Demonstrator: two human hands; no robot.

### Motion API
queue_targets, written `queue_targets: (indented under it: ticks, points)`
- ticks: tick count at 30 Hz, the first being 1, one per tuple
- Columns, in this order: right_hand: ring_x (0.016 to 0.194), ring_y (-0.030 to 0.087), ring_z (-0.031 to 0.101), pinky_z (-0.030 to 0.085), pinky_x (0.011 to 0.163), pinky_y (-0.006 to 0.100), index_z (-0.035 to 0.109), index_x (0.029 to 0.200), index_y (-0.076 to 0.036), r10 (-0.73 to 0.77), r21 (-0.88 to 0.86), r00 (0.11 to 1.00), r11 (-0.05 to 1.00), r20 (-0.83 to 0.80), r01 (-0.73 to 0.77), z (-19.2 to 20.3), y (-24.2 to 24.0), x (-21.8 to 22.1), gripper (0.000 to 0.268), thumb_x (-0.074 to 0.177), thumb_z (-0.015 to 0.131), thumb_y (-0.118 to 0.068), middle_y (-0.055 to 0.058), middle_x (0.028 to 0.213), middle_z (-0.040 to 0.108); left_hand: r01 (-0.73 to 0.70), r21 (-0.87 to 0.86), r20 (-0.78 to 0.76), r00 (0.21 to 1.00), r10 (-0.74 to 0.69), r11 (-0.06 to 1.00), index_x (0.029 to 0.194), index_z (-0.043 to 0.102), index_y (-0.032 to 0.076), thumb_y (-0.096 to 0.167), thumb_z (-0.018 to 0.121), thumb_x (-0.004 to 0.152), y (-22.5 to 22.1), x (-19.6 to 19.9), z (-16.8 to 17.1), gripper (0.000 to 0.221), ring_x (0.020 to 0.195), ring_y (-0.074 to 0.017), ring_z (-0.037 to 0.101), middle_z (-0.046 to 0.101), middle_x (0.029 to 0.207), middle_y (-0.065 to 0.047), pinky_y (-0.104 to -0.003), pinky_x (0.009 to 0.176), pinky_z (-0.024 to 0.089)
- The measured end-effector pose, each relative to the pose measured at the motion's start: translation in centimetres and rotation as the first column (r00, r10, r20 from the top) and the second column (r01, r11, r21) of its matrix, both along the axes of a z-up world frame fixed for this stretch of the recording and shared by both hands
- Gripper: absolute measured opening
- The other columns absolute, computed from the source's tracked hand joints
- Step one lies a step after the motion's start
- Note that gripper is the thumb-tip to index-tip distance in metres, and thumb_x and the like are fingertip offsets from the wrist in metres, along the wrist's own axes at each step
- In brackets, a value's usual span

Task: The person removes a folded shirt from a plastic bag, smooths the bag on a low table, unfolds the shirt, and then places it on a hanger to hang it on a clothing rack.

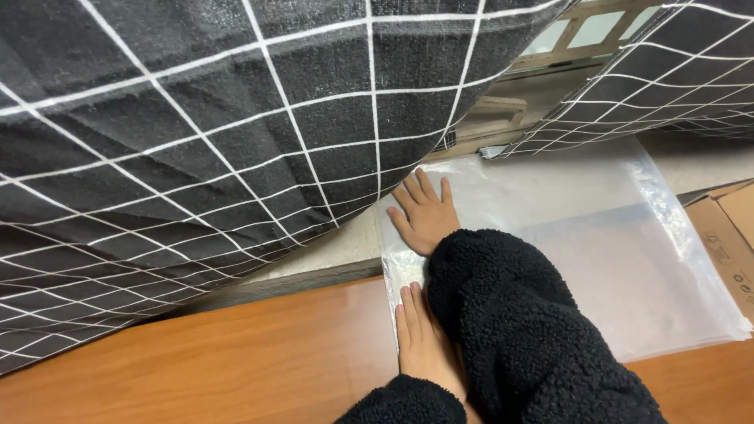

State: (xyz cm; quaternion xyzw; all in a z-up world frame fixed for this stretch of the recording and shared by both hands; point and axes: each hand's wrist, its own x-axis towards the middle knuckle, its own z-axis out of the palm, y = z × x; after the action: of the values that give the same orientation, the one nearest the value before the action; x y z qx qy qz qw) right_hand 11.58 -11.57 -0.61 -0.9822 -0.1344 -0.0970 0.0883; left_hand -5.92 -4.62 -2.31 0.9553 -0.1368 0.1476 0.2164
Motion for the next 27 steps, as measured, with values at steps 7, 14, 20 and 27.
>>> queue_targets:
  ticks: [7, 14, 20, 27]
  points:
    - [0.130, 0.040, 0.005, 0.001, 0.096, 0.069, 0.035, 0.130, -0.017, 0.078, 0.049, 0.985, 0.996, -0.152, -0.072, 1.1, -0.4, -0.7, 0.048, 0.088, 0.026, -0.038, 0.011, 0.141, 0.021, -0.075, 0.175, 0.046, 0.997, 0.068, 0.982, 0.128, 0.027, -0.008, 0.019, 0.040, 0.071, -0.2, 0.0, -0.9, 0.064, 0.133, -0.0358, 0.011, 0.015, 0.140, -0.027, -0.042, 0.108, 0.007]
    - [0.132, 0.028, 0.010, 0.006, 0.103, 0.054, 0.026, 0.135, -0.026, 0.056, -0.015, 0.984, 0.998, -0.172, -0.059, 1.6, -8.0, -1.7, 0.050, 0.089, 0.022, -0.044, 0.009, 0.143, 0.018, -0.010, 0.244, 0.049, 0.999, -0.002, 0.970, 0.128, 0.018, -0.014, 0.038, 0.042, 0.075, 0.4, -0.1, 0.0, 0.078, 0.132, -0.0409, 0.010, 0.014, 0.137, -0.034, -0.045, 0.108, 0.005]
    - [0.134, 0.025, 0.006, 0.005, 0.104, 0.051, 0.023, 0.136, -0.027, -0.143, -0.074, 0.967, 0.989, -0.210, 0.130, 1.4, -17.1, -3.7, 0.052, 0.087, 0.026, -0.045, 0.006, 0.145, 0.014, -0.018, 0.238, 0.060, 0.998, 0.004, 0.971, 0.128, 0.018, -0.013, 0.039, 0.039, 0.077, 0.3, 0.1, 0.2, 0.076, 0.132, -0.0396, 0.011, 0.014, 0.137, -0.033, -0.044, 0.108, 0.006]
    - [0.132, 0.030, 0.016, 0.010, 0.104, 0.049, 0.029, 0.135, -0.022, -0.333, -0.035, 0.935, 0.943, -0.118, 0.332, 1.1, -23.3, -3.8, 0.052, 0.087, 0.029, -0.040, 0.011, 0.142, 0.025, 0.018, 0.125, 0.044, 0.999, -0.023, 0.992, 0.127, 0.023, -0.013, 0.034, 0.044, 0.077, 0.3, 0.1, 1.1, 0.072, 0.130, -0.0405, 0.017, 0.019, 0.136, -0.033, -0.045, 0.107, 0.011]
